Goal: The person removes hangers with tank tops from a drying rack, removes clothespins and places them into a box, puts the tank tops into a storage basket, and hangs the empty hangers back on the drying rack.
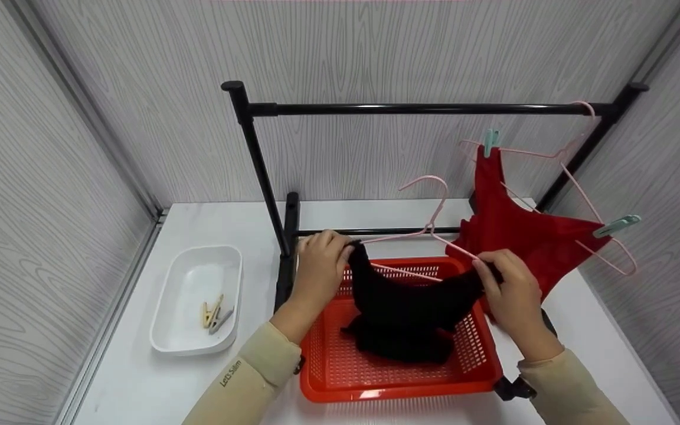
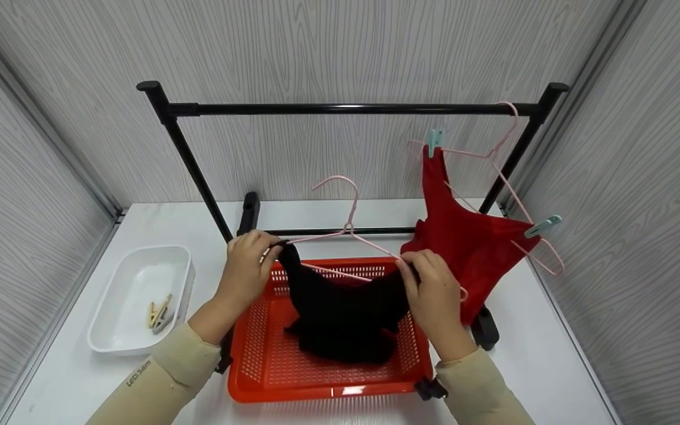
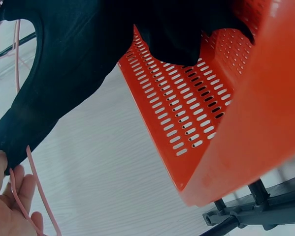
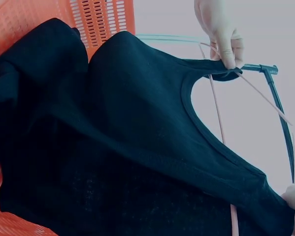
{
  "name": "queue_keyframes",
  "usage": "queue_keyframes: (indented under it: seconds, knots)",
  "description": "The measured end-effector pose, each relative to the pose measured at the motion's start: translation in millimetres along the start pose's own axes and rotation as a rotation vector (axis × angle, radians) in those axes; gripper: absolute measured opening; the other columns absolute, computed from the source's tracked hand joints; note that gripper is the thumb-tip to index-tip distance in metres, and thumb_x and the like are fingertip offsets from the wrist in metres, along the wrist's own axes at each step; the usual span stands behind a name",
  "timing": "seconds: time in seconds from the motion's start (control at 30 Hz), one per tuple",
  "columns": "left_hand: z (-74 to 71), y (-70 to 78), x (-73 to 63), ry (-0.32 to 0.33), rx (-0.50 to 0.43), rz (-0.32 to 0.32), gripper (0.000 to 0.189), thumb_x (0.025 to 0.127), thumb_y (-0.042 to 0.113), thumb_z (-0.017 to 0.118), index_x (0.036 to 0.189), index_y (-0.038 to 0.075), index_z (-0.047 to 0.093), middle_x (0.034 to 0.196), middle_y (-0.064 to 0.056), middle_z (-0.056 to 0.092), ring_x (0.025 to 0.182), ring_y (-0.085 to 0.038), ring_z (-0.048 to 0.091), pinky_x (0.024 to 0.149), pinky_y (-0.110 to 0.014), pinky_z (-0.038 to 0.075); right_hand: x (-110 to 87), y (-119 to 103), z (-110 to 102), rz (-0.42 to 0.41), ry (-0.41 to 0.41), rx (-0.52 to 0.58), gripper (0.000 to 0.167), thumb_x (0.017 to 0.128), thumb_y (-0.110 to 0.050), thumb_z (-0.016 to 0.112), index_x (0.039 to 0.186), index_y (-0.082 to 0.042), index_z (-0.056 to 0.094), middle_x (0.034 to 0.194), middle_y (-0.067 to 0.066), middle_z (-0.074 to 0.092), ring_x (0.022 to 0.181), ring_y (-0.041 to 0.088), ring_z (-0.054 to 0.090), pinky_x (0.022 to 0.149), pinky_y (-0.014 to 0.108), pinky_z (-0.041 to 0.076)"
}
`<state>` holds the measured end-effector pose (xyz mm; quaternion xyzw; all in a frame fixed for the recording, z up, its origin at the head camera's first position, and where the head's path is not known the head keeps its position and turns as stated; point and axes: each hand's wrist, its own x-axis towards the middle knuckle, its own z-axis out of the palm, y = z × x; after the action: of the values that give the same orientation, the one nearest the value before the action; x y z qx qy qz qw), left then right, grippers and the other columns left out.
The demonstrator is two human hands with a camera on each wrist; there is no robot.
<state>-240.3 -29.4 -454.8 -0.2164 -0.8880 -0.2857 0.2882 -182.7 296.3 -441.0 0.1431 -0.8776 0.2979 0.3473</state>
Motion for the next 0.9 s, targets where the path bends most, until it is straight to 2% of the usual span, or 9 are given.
queue_keyframes:
  seconds: [0.57, 0.9]
  knots:
    - [-1.7, -6.6, -3.6, 0.052, -0.089, 0.040, 0.008, 0.094, 0.014, 0.069, 0.101, 0.010, 0.071, 0.096, -0.003, 0.065, 0.092, -0.023, 0.062, 0.085, -0.040, 0.048, -0.9, 5.3, -3.2, -0.058, 0.068, 0.071, 0.008, 0.089, 0.001, 0.072, 0.096, -0.004, 0.071, 0.089, 0.005, 0.067, 0.084, 0.013, 0.057, 0.079, 0.021, 0.042]
    - [-5.3, -15.3, -8.4, 0.059, -0.114, -0.002, 0.009, 0.097, 0.014, 0.066, 0.103, 0.009, 0.070, 0.101, -0.004, 0.065, 0.095, -0.022, 0.062, 0.086, -0.036, 0.052, -1.7, 9.6, -6.2, -0.064, 0.082, 0.081, 0.010, 0.087, 0.003, 0.073, 0.095, -0.004, 0.071, 0.089, 0.005, 0.068, 0.087, 0.011, 0.058, 0.081, 0.020, 0.043]
